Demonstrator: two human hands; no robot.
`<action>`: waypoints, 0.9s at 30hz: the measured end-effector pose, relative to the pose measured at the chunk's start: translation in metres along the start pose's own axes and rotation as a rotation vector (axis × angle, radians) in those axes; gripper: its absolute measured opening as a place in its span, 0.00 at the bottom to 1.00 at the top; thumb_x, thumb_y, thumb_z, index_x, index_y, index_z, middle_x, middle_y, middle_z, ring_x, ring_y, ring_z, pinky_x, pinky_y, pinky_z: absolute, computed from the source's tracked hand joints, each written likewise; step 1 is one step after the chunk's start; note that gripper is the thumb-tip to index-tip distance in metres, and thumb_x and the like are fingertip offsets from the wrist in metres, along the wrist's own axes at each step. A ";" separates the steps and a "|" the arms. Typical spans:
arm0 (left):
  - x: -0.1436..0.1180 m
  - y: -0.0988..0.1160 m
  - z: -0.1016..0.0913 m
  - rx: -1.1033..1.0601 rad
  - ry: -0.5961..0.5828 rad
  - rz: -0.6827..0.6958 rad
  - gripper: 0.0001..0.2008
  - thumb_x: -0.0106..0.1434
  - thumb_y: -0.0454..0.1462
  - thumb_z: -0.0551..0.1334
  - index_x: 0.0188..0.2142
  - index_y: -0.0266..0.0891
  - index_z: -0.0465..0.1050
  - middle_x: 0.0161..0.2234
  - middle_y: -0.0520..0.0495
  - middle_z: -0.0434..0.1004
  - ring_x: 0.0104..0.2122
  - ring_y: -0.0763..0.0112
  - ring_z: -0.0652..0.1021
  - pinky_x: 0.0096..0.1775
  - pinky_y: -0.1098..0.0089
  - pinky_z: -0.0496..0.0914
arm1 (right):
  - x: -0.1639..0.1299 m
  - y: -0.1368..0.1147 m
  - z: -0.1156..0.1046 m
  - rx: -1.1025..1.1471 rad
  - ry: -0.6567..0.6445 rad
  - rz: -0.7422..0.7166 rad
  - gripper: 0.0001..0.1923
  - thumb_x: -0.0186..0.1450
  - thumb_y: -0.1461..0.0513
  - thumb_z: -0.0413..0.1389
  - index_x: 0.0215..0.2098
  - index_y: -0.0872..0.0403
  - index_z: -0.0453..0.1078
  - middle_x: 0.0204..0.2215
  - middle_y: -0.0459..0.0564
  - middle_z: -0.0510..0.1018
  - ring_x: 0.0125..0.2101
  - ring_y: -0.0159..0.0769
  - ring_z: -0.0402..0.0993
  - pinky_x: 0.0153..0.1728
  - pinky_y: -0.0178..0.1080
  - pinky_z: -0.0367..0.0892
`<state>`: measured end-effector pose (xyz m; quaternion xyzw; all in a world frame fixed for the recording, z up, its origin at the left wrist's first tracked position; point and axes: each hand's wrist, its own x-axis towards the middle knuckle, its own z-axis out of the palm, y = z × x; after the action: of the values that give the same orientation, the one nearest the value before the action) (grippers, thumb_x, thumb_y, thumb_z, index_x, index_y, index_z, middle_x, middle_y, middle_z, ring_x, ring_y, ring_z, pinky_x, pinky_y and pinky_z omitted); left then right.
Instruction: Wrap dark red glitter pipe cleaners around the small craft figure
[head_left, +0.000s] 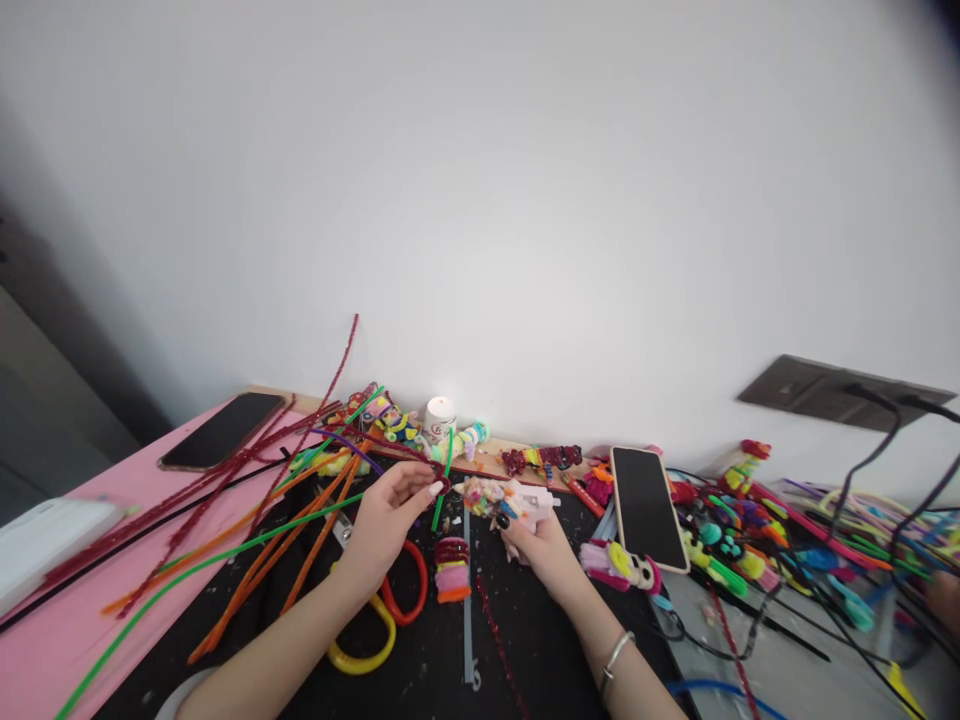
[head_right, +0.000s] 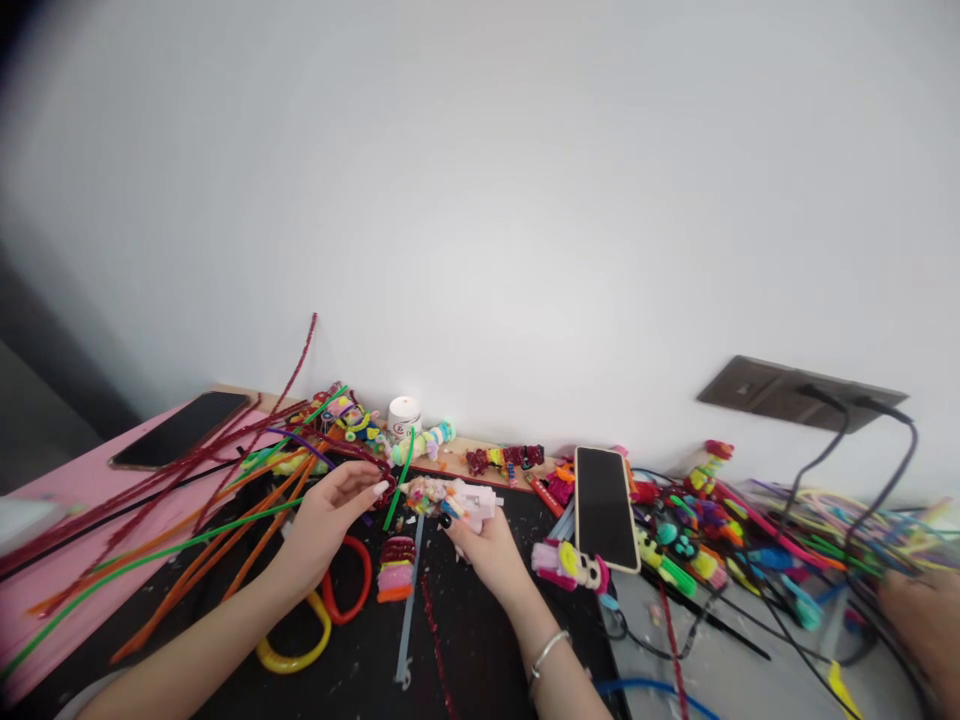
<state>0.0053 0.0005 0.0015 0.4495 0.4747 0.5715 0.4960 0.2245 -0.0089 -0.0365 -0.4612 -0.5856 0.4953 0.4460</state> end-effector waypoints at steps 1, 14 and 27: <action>0.000 0.000 0.000 -0.002 -0.002 0.000 0.14 0.50 0.44 0.71 0.33 0.40 0.75 0.32 0.47 0.82 0.37 0.60 0.81 0.40 0.64 0.75 | 0.000 0.000 0.000 0.026 0.004 0.011 0.22 0.59 0.43 0.61 0.30 0.51 0.64 0.14 0.35 0.59 0.15 0.27 0.50 0.17 0.32 0.53; -0.002 0.001 0.000 0.018 -0.034 0.013 0.13 0.50 0.43 0.71 0.32 0.40 0.75 0.31 0.48 0.81 0.36 0.62 0.81 0.42 0.64 0.75 | 0.001 0.000 0.000 0.103 0.005 0.038 0.22 0.58 0.44 0.63 0.29 0.51 0.64 0.14 0.36 0.61 0.15 0.27 0.51 0.18 0.33 0.53; -0.004 0.003 0.001 0.029 -0.056 0.009 0.11 0.52 0.42 0.71 0.32 0.40 0.78 0.31 0.47 0.82 0.35 0.61 0.81 0.39 0.65 0.75 | 0.001 0.002 -0.001 0.080 -0.001 0.035 0.21 0.59 0.44 0.62 0.28 0.51 0.63 0.13 0.35 0.60 0.15 0.27 0.50 0.18 0.33 0.53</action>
<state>0.0059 -0.0034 0.0045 0.4747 0.4666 0.5542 0.4998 0.2253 -0.0074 -0.0384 -0.4530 -0.5574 0.5264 0.4550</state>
